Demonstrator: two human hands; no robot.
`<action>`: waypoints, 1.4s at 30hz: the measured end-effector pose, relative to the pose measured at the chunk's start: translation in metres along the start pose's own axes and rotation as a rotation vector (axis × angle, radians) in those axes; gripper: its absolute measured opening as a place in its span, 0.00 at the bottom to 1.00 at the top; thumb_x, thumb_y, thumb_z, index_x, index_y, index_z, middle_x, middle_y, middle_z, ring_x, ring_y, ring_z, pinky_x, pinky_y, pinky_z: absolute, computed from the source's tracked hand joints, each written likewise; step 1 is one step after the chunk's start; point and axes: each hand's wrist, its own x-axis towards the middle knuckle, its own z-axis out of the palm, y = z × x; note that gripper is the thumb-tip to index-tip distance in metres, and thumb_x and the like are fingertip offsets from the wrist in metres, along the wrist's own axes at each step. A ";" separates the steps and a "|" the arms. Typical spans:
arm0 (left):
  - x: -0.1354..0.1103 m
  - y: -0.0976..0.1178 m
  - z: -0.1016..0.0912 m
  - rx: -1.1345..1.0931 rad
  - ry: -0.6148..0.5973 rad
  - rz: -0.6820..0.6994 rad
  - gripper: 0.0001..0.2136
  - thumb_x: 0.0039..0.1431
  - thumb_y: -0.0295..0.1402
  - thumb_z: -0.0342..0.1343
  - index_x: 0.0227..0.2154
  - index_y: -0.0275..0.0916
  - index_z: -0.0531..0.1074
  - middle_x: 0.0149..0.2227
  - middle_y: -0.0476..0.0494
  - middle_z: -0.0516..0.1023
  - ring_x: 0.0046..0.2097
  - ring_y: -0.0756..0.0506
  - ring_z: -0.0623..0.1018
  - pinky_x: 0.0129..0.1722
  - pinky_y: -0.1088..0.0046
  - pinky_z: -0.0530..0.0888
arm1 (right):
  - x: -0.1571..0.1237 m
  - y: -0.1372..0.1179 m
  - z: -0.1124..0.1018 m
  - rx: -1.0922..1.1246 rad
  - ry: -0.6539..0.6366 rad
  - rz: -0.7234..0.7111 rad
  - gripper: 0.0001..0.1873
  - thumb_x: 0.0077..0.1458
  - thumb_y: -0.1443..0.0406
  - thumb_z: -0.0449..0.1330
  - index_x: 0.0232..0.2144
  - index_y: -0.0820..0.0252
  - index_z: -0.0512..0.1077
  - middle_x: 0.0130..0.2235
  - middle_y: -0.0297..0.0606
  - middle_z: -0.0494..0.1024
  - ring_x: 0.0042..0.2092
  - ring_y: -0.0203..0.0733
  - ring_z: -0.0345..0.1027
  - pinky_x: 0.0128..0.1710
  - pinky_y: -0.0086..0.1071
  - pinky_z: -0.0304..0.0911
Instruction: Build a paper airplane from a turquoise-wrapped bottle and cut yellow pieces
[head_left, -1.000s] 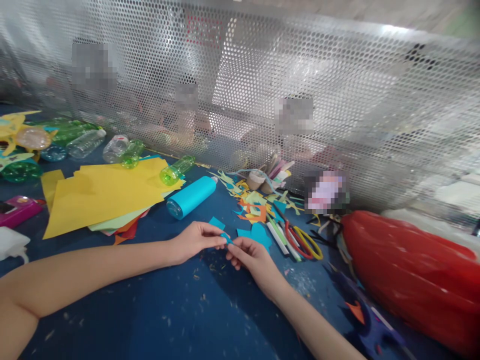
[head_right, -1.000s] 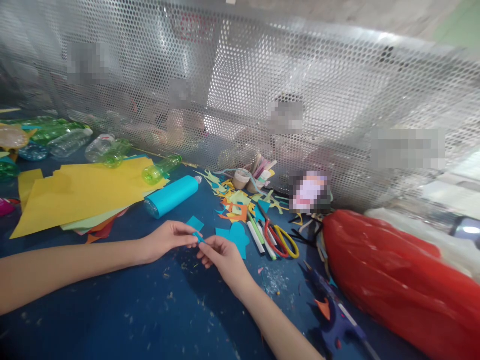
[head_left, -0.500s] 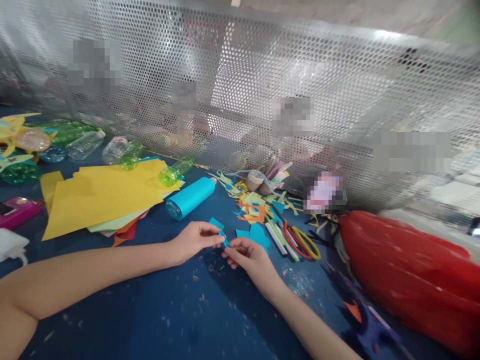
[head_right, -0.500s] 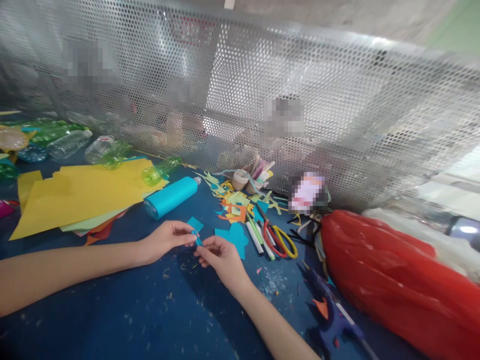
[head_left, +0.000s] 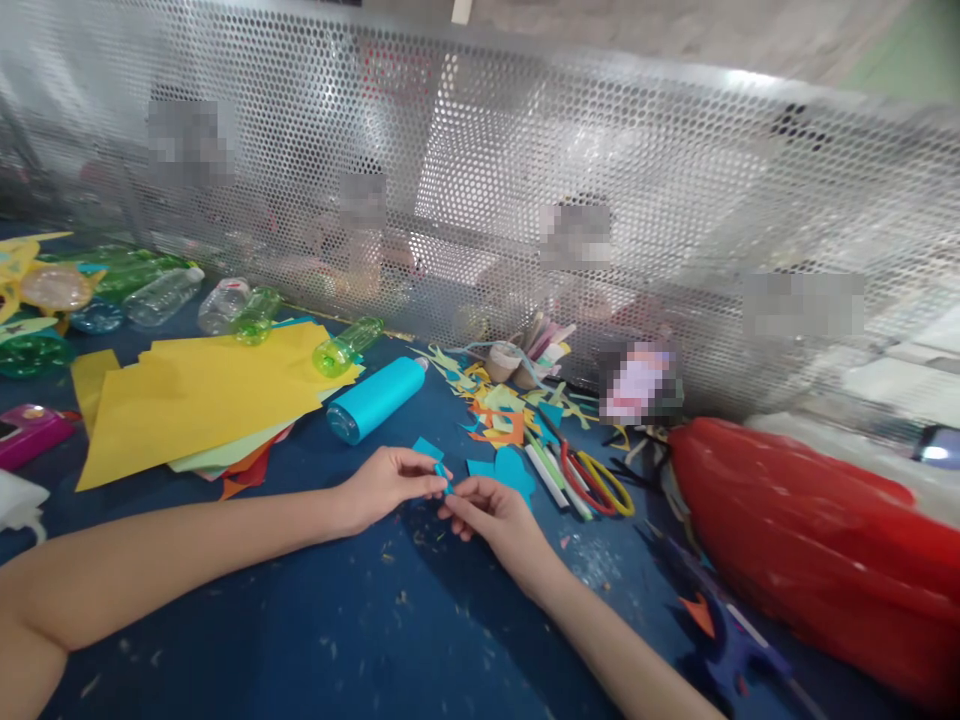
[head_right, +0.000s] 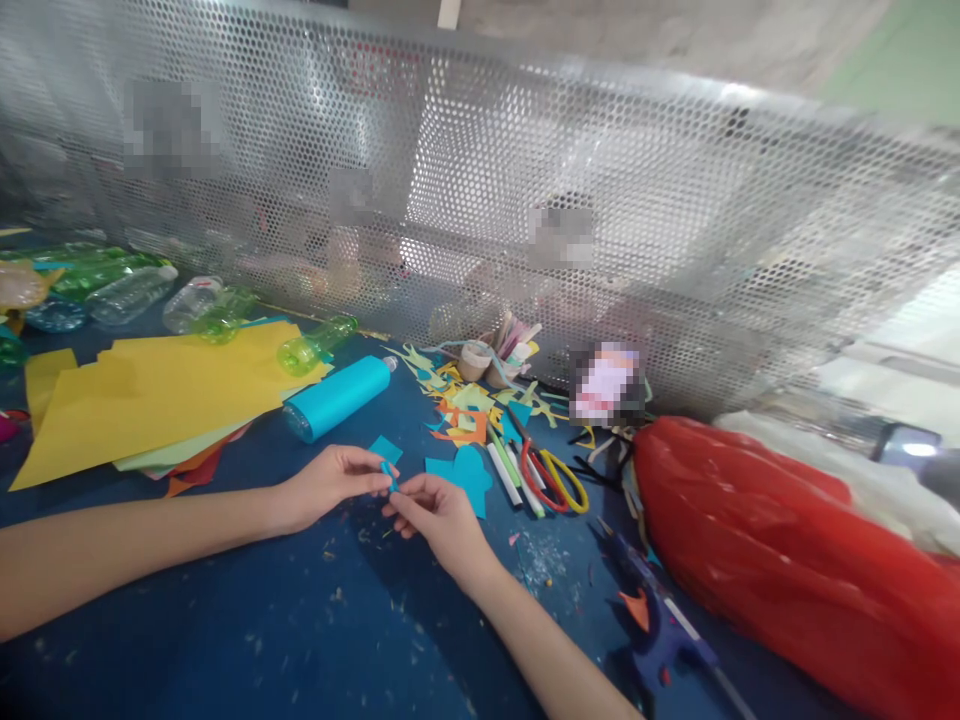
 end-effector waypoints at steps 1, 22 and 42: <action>0.000 0.000 0.000 0.011 0.002 0.006 0.09 0.48 0.36 0.61 0.30 0.36 0.76 0.27 0.48 0.75 0.31 0.50 0.72 0.35 0.74 0.67 | 0.001 0.001 0.000 -0.001 -0.007 0.001 0.16 0.42 0.55 0.66 0.26 0.60 0.69 0.24 0.32 0.77 0.23 0.30 0.66 0.23 0.25 0.61; 0.004 -0.002 0.003 0.151 0.022 -0.038 0.09 0.49 0.36 0.59 0.31 0.35 0.75 0.28 0.46 0.77 0.34 0.47 0.75 0.38 0.72 0.69 | -0.143 0.024 -0.159 -1.791 0.572 0.277 0.16 0.47 0.56 0.56 0.35 0.58 0.73 0.24 0.45 0.72 0.20 0.49 0.67 0.22 0.39 0.58; 0.004 -0.008 0.002 0.101 0.003 -0.014 0.11 0.49 0.37 0.59 0.31 0.35 0.76 0.27 0.46 0.78 0.32 0.47 0.75 0.36 0.73 0.70 | -0.142 -0.024 -0.094 -0.119 1.032 0.140 0.20 0.28 0.58 0.68 0.28 0.58 0.70 0.24 0.32 0.75 0.23 0.38 0.68 0.19 0.27 0.62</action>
